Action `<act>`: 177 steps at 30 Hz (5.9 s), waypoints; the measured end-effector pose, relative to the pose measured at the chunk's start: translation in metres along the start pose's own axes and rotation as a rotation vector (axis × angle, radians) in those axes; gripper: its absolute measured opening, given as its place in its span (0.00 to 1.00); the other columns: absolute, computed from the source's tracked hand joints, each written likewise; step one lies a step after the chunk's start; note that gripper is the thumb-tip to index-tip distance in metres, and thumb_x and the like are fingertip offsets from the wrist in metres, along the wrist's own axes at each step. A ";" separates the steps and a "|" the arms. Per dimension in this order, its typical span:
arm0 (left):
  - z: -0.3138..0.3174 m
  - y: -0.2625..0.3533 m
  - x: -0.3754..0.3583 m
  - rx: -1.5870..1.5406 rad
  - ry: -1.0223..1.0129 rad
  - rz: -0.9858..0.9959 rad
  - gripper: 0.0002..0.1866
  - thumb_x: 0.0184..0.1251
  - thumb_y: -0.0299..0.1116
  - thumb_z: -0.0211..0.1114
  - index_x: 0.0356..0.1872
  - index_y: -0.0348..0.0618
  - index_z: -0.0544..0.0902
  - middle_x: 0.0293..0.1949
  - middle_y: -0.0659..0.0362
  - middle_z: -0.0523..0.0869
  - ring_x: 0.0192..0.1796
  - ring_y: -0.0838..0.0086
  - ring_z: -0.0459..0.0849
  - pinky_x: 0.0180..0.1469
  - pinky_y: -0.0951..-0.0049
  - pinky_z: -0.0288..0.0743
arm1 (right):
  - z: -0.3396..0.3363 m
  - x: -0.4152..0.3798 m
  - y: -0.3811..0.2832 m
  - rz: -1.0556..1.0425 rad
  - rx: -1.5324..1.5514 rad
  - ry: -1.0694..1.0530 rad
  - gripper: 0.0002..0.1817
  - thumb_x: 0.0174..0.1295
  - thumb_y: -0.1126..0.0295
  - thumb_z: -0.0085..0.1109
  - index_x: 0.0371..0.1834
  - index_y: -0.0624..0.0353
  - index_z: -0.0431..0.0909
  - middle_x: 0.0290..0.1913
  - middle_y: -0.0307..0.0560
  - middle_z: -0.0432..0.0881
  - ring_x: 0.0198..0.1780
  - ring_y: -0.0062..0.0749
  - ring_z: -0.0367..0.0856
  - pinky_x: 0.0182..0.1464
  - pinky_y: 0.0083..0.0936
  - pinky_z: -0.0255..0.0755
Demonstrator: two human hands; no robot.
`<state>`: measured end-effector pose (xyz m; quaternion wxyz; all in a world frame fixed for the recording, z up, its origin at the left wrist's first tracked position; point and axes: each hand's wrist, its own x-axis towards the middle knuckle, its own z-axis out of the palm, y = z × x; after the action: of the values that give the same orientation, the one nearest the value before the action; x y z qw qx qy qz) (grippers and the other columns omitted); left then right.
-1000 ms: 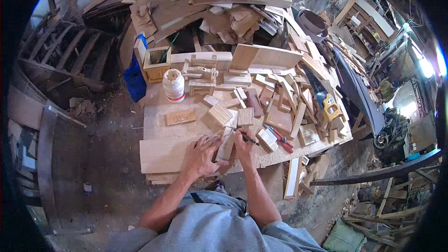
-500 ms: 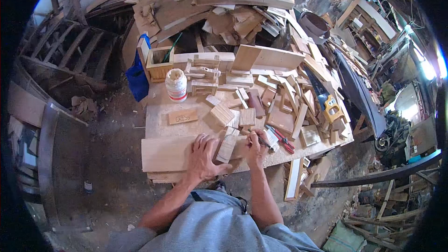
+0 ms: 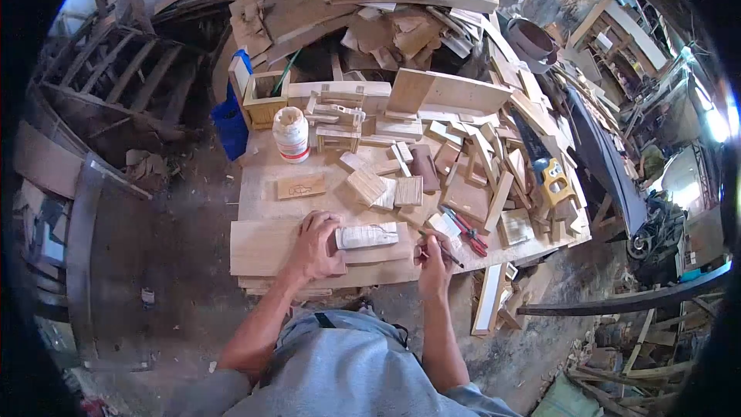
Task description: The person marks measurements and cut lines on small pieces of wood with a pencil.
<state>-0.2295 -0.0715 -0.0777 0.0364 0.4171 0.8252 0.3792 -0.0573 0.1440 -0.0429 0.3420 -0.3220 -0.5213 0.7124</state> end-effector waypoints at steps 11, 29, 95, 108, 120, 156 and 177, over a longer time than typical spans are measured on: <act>-0.010 -0.010 0.006 -0.095 -0.078 -0.018 0.33 0.49 0.30 0.77 0.63 0.48 0.82 0.67 0.51 0.80 0.74 0.51 0.72 0.80 0.50 0.62 | 0.042 -0.137 -0.215 -0.611 0.678 -1.502 0.12 0.84 0.60 0.46 0.66 0.33 0.71 0.32 0.49 0.80 0.21 0.30 0.74 0.22 0.30 0.68; -0.013 -0.011 0.002 -0.102 -0.030 0.025 0.31 0.50 0.31 0.78 0.60 0.41 0.84 0.67 0.49 0.82 0.73 0.52 0.75 0.80 0.53 0.65 | 0.038 -0.123 -0.186 -0.241 0.536 -1.380 0.15 0.79 0.60 0.52 0.55 0.57 0.83 0.39 0.58 0.88 0.27 0.38 0.84 0.28 0.36 0.77; -0.005 -0.028 -0.001 -0.123 0.001 0.114 0.35 0.48 0.26 0.79 0.64 0.41 0.82 0.70 0.48 0.78 0.75 0.49 0.72 0.79 0.51 0.67 | 0.090 0.025 0.000 -0.216 -0.671 -0.766 0.09 0.63 0.69 0.69 0.32 0.65 0.84 0.24 0.41 0.81 0.26 0.19 0.75 0.28 0.26 0.68; -0.004 -0.027 -0.003 -0.119 -0.035 0.063 0.34 0.49 0.27 0.79 0.63 0.42 0.83 0.72 0.51 0.78 0.76 0.52 0.71 0.78 0.51 0.67 | 0.079 0.035 0.024 -0.272 -0.694 -0.858 0.09 0.63 0.69 0.70 0.33 0.64 0.85 0.22 0.40 0.80 0.24 0.19 0.73 0.27 0.27 0.67; -0.003 -0.026 0.001 -0.161 0.007 0.068 0.34 0.46 0.25 0.77 0.62 0.41 0.84 0.69 0.48 0.80 0.74 0.51 0.74 0.78 0.53 0.69 | 0.084 0.030 0.015 -0.214 -0.709 -0.856 0.06 0.61 0.73 0.68 0.32 0.66 0.83 0.22 0.43 0.81 0.25 0.18 0.74 0.27 0.28 0.70; 0.005 -0.039 -0.003 -0.135 0.012 0.143 0.38 0.47 0.26 0.78 0.67 0.45 0.81 0.72 0.53 0.77 0.76 0.52 0.71 0.80 0.52 0.65 | 0.083 0.030 0.025 -0.241 -0.673 -0.792 0.11 0.64 0.67 0.72 0.33 0.64 0.83 0.24 0.42 0.80 0.26 0.20 0.73 0.28 0.28 0.68; 0.000 -0.029 -0.003 -0.072 -0.013 0.084 0.36 0.48 0.24 0.78 0.65 0.41 0.81 0.72 0.51 0.76 0.77 0.52 0.70 0.81 0.53 0.65 | 0.084 0.032 0.030 -0.331 -0.625 -0.722 0.08 0.66 0.70 0.67 0.34 0.65 0.84 0.25 0.43 0.82 0.27 0.22 0.76 0.30 0.27 0.70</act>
<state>-0.2468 -0.0844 -0.0979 0.0409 0.4524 0.7923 0.4073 -0.1484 0.1193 -0.0544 0.1356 -0.0552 -0.8387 0.5245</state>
